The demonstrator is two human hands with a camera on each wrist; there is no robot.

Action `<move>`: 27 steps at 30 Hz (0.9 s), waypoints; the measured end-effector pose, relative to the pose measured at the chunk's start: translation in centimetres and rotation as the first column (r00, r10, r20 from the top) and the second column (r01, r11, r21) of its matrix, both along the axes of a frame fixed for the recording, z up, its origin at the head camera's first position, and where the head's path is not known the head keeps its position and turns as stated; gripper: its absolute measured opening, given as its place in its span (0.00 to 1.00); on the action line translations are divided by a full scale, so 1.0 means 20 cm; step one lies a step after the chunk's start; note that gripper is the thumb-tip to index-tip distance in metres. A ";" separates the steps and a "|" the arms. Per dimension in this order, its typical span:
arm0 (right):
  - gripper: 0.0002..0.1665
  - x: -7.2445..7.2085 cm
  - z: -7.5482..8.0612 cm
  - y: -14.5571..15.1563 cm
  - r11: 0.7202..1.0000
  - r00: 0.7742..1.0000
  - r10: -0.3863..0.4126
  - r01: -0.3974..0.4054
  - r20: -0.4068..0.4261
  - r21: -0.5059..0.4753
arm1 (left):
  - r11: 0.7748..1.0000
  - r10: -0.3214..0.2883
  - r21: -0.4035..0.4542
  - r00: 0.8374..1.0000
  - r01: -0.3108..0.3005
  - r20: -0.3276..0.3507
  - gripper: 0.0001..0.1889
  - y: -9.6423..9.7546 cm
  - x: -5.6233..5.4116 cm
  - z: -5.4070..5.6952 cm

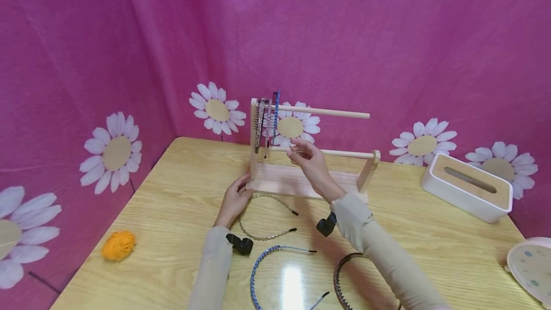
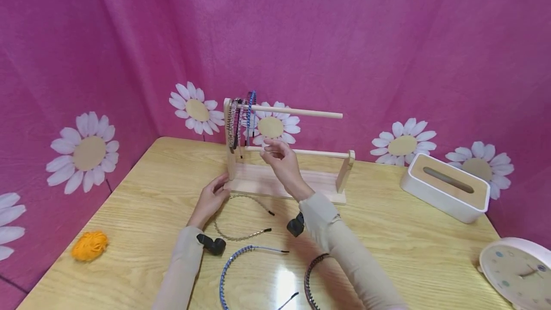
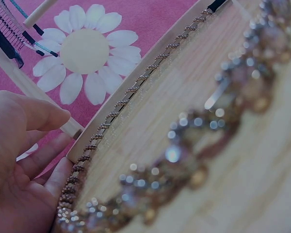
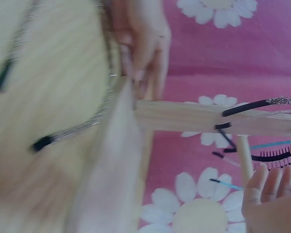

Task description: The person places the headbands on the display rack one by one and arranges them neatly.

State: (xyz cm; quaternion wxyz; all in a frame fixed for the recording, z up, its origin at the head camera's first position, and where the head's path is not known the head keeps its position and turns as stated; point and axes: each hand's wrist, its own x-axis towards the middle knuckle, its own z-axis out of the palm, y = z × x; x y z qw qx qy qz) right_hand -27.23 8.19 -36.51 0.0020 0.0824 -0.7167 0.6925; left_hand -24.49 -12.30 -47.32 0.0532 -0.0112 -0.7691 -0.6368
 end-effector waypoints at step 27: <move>0.15 0.74 -0.35 0.75 0.785 0.868 0.484 -0.486 0.109 0.385 | 1.000 0.008 0.007 1.000 -0.008 0.006 0.26 -0.02 -0.02 -0.03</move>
